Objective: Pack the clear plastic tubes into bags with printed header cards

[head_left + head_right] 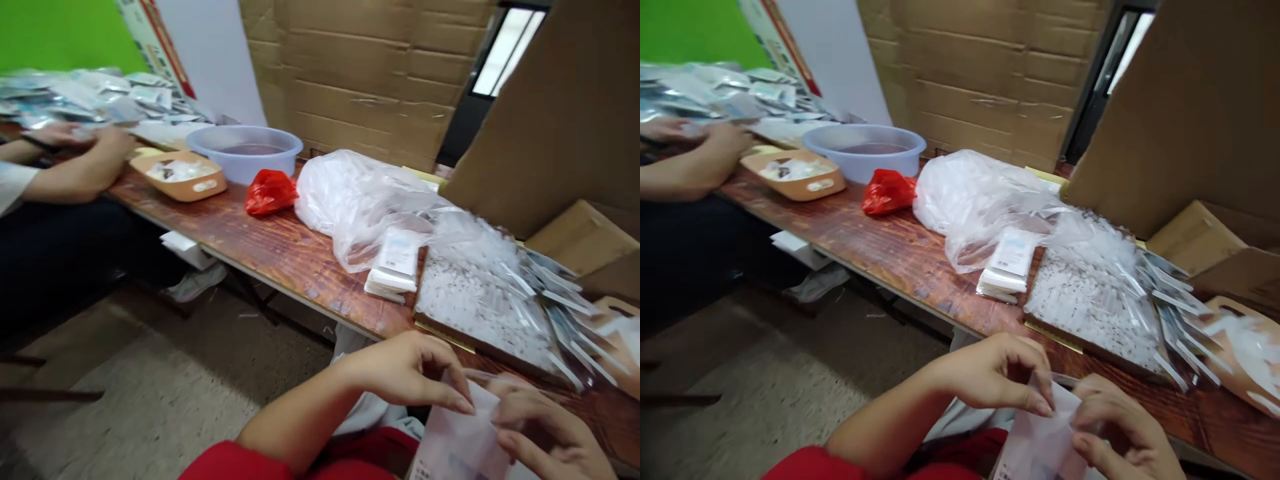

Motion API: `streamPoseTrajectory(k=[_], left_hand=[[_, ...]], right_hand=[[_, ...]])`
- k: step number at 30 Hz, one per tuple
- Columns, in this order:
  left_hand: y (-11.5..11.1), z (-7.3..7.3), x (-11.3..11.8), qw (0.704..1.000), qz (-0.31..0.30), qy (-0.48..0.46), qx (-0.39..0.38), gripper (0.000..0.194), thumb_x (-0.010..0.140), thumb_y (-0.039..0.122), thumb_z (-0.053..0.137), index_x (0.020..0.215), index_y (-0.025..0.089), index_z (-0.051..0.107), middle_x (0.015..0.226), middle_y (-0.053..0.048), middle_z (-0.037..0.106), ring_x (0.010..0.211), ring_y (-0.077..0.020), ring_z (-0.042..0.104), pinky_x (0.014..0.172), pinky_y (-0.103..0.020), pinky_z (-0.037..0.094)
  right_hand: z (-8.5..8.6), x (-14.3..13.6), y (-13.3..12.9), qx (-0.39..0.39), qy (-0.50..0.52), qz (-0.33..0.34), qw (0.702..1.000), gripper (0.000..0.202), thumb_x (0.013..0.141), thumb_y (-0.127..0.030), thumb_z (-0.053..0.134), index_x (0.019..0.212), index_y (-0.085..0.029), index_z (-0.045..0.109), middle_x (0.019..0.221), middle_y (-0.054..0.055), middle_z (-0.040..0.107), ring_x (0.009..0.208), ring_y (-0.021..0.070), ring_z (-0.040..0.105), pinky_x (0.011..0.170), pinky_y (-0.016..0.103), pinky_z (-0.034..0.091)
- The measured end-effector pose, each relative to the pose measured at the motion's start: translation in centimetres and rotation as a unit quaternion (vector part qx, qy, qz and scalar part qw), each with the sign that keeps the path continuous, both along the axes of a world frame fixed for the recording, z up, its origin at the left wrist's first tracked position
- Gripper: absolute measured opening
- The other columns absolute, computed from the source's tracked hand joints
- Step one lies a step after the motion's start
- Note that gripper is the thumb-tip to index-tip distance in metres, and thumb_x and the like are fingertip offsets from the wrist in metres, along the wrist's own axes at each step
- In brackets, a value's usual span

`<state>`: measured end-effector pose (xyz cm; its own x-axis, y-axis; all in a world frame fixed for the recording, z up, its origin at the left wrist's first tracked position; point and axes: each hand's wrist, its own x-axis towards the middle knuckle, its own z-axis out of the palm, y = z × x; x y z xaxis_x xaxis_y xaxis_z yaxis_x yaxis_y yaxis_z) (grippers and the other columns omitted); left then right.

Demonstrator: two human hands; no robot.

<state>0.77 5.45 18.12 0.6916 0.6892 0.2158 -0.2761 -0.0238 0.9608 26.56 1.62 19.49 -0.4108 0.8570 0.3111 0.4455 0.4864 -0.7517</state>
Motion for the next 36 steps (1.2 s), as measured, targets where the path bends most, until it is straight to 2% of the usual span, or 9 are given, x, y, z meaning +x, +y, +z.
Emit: streamPoseTrajectory(k=[3,9,13,18,22,25,31,36], left_hand=[[0.1,0.6,-0.2,0.998,0.0,0.057,0.006,0.045,0.073,0.058,0.086,0.082,0.014,0.08,0.082,-0.005,0.067,0.078,-0.0139,0.059,0.076,-0.026,0.048],[0.5,1.1,0.8,0.99,0.008,0.139,0.039,0.037,0.078,0.051,0.084,0.08,0.014,0.078,0.081,-0.005,0.067,0.076,-0.0142,0.06,0.073,-0.027,0.048],[0.7,1.5,1.9,0.984,-0.004,0.163,0.077,0.036,0.085,0.05,0.078,0.077,0.015,0.075,0.08,-0.005,0.067,0.078,-0.0147,0.061,0.076,-0.027,0.049],[0.6,2.0,3.2,0.978,-0.004,0.181,0.101,0.035,0.091,0.048,0.072,0.082,0.014,0.076,0.083,-0.007,0.07,0.082,-0.0162,0.064,0.08,-0.027,0.05],[0.8,2.3,4.0,0.975,-0.029,0.178,0.126,0.031,0.094,0.041,0.07,0.08,0.014,0.076,0.081,-0.007,0.07,0.08,-0.015,0.064,0.079,-0.026,0.05],[0.9,2.3,4.4,0.976,-0.031,0.185,0.11,0.028,0.093,0.039,0.071,0.081,0.015,0.077,0.082,-0.007,0.071,0.08,-0.015,0.065,0.079,-0.026,0.05],[0.6,2.0,5.0,0.983,-0.016,0.182,0.016,0.031,0.094,0.044,0.069,0.086,0.014,0.078,0.088,-0.008,0.071,0.082,-0.0162,0.066,0.071,-0.025,0.053],[0.6,2.3,4.7,0.984,-0.027,0.173,0.038,0.034,0.092,0.046,0.071,0.078,0.015,0.077,0.086,-0.007,0.069,0.082,-0.0153,0.064,0.076,-0.025,0.054]], right_hand=[[0.1,-0.8,-0.2,-0.018,0.034,0.012,0.999,0.009,0.083,-0.032,0.079,0.078,-0.025,0.078,0.086,0.006,0.077,0.085,0.0217,0.077,0.076,0.023,0.063],[-0.7,-0.7,0.2,-0.008,0.118,0.062,0.991,0.009,0.09,-0.029,0.072,0.081,-0.024,0.072,0.079,0.003,0.068,0.074,0.0154,0.068,0.067,0.022,0.057],[-1.2,0.3,0.0,-0.012,0.131,0.067,0.989,0.005,0.09,-0.022,0.071,0.085,-0.022,0.073,0.08,0.003,0.067,0.073,0.0138,0.065,0.066,0.022,0.053],[-1.6,1.7,-0.2,-0.015,0.159,0.056,0.986,0.004,0.09,-0.02,0.073,0.087,-0.022,0.073,0.086,0.004,0.068,0.082,0.0147,0.065,0.074,0.025,0.054],[-1.6,2.4,-0.1,-0.028,0.161,0.084,0.983,0.005,0.091,-0.02,0.072,0.086,-0.021,0.074,0.087,0.005,0.065,0.084,0.0153,0.062,0.073,0.026,0.052],[-1.4,2.8,0.0,-0.027,0.167,0.094,0.981,0.005,0.092,-0.02,0.07,0.089,-0.021,0.074,0.086,0.004,0.065,0.083,0.0155,0.062,0.073,0.028,0.052],[-1.4,3.3,0.1,-0.018,0.15,0.093,0.984,0.007,0.093,-0.018,0.069,0.09,-0.022,0.074,0.085,0.004,0.067,0.082,0.0152,0.063,0.074,0.028,0.052],[-1.2,2.9,0.1,-0.047,0.153,0.125,0.979,0.011,0.096,-0.025,0.065,0.089,-0.021,0.073,0.085,0.005,0.07,0.078,0.0148,0.063,0.071,0.028,0.052]])
